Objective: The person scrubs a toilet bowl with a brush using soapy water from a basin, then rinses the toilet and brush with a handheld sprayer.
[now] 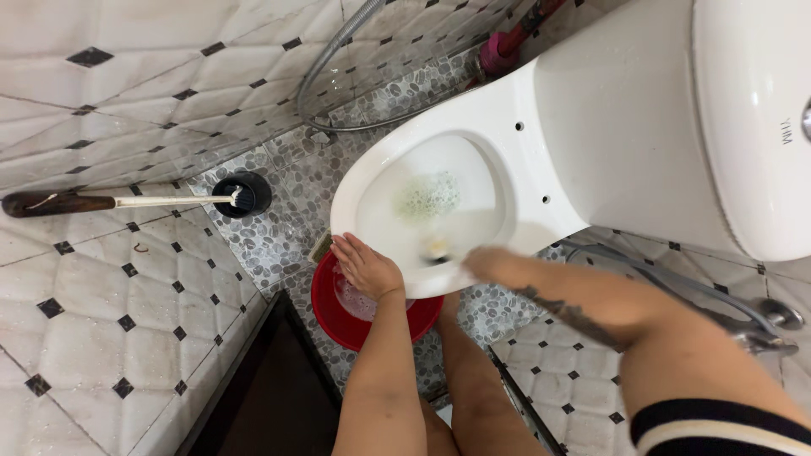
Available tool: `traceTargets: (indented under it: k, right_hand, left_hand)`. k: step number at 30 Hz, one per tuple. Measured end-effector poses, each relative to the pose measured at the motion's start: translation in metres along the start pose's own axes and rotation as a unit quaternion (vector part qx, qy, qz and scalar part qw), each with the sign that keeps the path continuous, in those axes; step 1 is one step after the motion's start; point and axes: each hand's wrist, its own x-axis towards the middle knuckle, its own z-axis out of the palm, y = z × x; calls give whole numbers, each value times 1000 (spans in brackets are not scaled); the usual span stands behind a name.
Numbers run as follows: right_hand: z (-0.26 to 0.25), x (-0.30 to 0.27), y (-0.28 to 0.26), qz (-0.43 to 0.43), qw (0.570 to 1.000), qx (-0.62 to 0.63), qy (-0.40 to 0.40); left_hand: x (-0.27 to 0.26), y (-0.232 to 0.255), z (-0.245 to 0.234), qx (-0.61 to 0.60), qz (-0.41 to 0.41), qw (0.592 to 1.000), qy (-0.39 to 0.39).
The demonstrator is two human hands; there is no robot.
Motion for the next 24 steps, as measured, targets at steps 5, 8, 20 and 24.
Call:
traceTargets:
  k: [5,8,20,24]
  right_hand:
    - [-25,-8,-20,75,982,-175,-11]
    - [-56,11,13,195,961,-189,44]
    - [-47,232,34,52,768,-634,73]
    - [-39,216,54,14,789,-599,136]
  left_hand:
    - [4,2,-3,20,-3,1000,-6]
    - [3,2,-3,10,-9,1000,-8]
    - [4,-2,3,16,28,999,23]
    - [5,-3,-5,-14,36,999,25]
